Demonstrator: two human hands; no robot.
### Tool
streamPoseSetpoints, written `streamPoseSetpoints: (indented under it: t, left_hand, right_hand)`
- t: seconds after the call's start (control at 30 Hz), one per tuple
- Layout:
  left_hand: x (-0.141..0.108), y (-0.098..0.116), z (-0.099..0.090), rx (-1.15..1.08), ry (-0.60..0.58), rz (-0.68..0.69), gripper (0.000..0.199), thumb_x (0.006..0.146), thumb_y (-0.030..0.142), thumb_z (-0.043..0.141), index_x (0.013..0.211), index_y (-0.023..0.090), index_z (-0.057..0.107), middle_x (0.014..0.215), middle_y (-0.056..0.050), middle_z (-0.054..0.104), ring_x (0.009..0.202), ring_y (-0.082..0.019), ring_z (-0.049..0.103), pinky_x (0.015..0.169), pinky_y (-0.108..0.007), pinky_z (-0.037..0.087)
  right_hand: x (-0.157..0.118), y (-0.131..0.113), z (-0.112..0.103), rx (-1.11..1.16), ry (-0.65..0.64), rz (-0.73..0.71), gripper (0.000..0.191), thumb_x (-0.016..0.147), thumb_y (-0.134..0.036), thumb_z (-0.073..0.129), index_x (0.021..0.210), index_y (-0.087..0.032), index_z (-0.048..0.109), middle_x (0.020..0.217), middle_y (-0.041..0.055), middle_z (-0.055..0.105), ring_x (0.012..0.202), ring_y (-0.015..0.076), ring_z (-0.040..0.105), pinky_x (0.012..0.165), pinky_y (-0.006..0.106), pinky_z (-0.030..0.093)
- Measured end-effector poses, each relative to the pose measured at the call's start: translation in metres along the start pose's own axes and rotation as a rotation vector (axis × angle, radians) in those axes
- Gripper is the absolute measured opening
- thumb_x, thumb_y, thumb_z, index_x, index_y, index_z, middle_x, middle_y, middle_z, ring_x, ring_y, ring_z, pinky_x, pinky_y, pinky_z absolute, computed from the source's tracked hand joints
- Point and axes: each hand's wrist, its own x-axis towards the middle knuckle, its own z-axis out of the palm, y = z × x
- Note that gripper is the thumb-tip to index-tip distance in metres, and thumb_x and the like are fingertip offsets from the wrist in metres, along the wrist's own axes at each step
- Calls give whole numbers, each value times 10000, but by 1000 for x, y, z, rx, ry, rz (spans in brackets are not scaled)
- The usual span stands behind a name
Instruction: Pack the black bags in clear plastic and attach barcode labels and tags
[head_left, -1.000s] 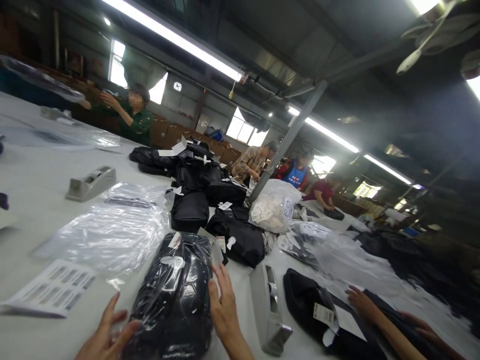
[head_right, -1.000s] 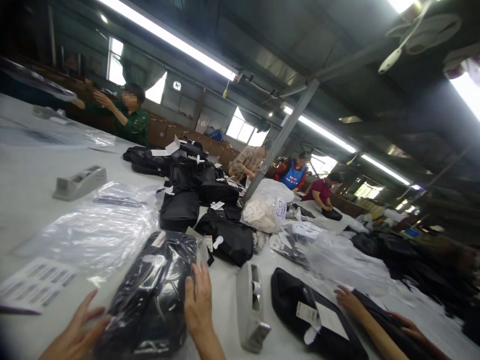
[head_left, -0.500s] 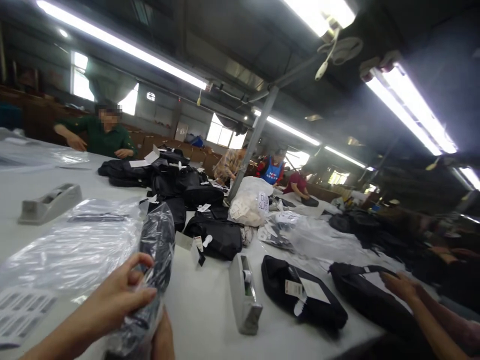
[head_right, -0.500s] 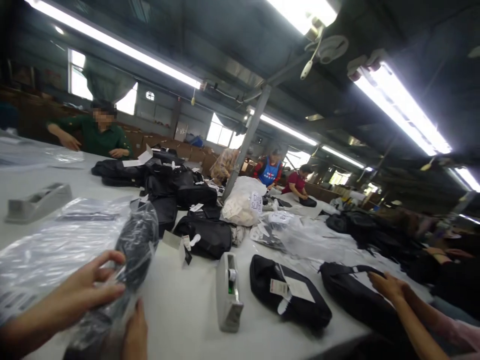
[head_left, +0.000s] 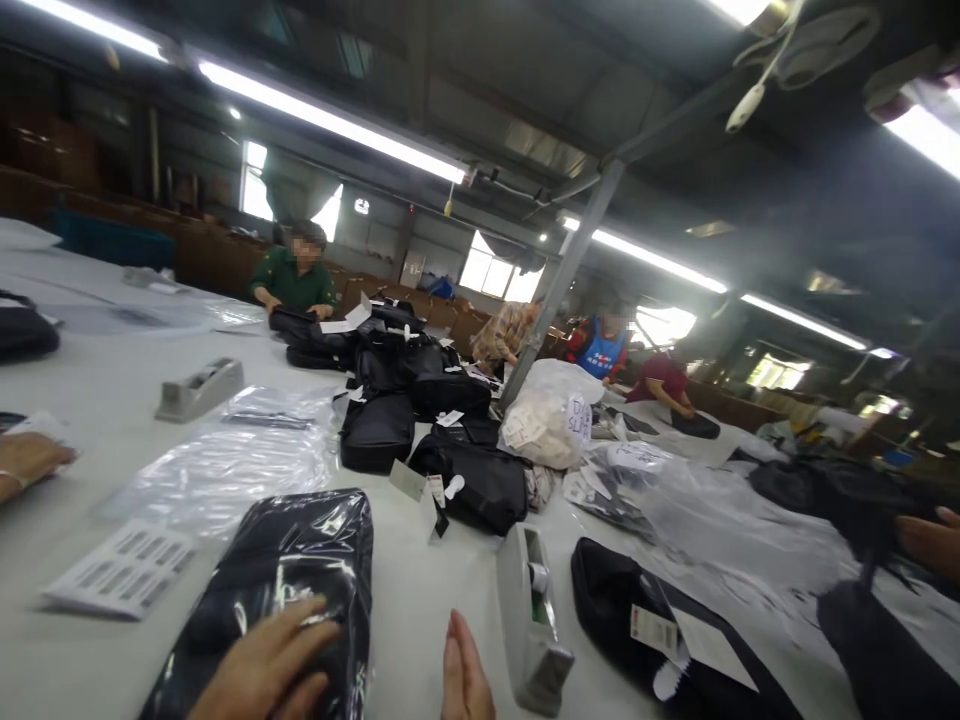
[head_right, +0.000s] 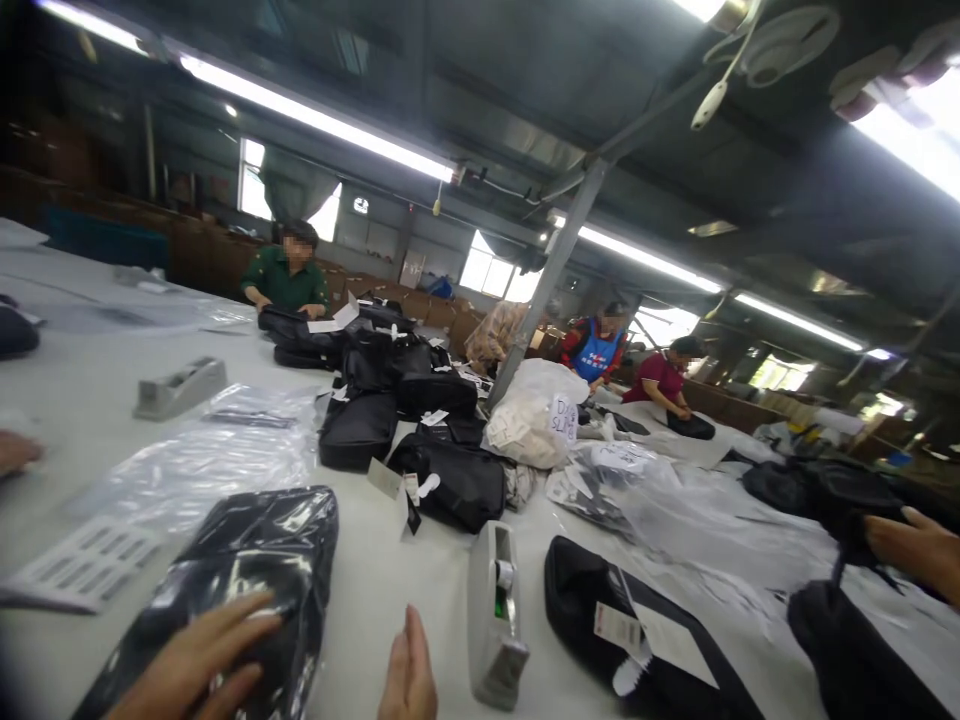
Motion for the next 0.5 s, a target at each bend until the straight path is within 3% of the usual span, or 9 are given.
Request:
streamPoseSetpoints:
  t: [0.03,0.07,0.13,0.2,0.27,0.33,0.4,0.5]
  left_hand:
    - [-8,-24,-15,55,199,-60,442,860,515,551,1281,380,576,1447,-31,522,1359,-312,444,1166,-505,315]
    - [-17,-47,-26,82,311,-163,515,847,543,558,1328,363,524,1474,-40,487,1388,-328,399,1176,-550,276]
    - [-37,-83,-39,-59,347,-445,676,867,590,479,1454,280,353,1458,-123,492,1353,-346,449,1122,-566,366]
    - [-52,-99,-37,-254,304,-621,787,874,618,427,1510,205,215,1401,-184,538,1286,-351,526,1043,-529,472]
    - [-57,-94,-24,-325,285,-610,822,860,612,462,1514,188,199,1418,-180,528,1313,-342,497,1060,-501,465]
    - [-50,-76,-10,-281,279,-516,776,863,553,508,1507,219,233,1478,-129,478,1386,-314,402,1131,-491,387]
    - [-36,-53,4,-239,255,-436,730,876,485,523,1507,246,244,1494,-96,466,1404,-296,376,1154,-498,357]
    - [-8,-29,21,-183,216,-356,717,863,443,541,1499,229,288,1480,-109,481,1399,-315,384,1154,-530,342]
  right_hand:
    - [4,-9,8,-13,-20,-36,698,932,-649,301,1288,-133,610,1332,151,609,1282,288,536,1079,417,445]
    - [9,-20,17,-19,-47,-92,692,938,-632,303,1312,-125,590,1378,148,570,1322,287,492,1115,427,404]
    - [17,-44,37,-32,-130,-187,665,947,-599,308,1361,-136,544,1459,124,488,1390,281,397,1157,455,339]
    - [20,-60,60,-52,-239,-190,658,955,-574,297,1426,-147,465,1527,98,389,1439,269,300,1178,483,284]
    - [19,-62,83,-64,-355,-134,683,958,-557,289,1476,-121,376,1559,102,322,1452,264,263,1183,488,263]
    - [17,-48,101,-62,-404,-88,713,951,-551,293,1492,-87,327,1552,127,330,1437,266,300,1175,471,288]
    - [20,-27,106,-77,-366,-49,727,945,-556,281,1490,-77,325,1516,149,394,1404,274,370,1152,462,337]
    - [38,-11,92,-208,-245,-32,766,925,-608,266,1483,-91,348,1473,183,450,1365,328,426,1107,525,379]
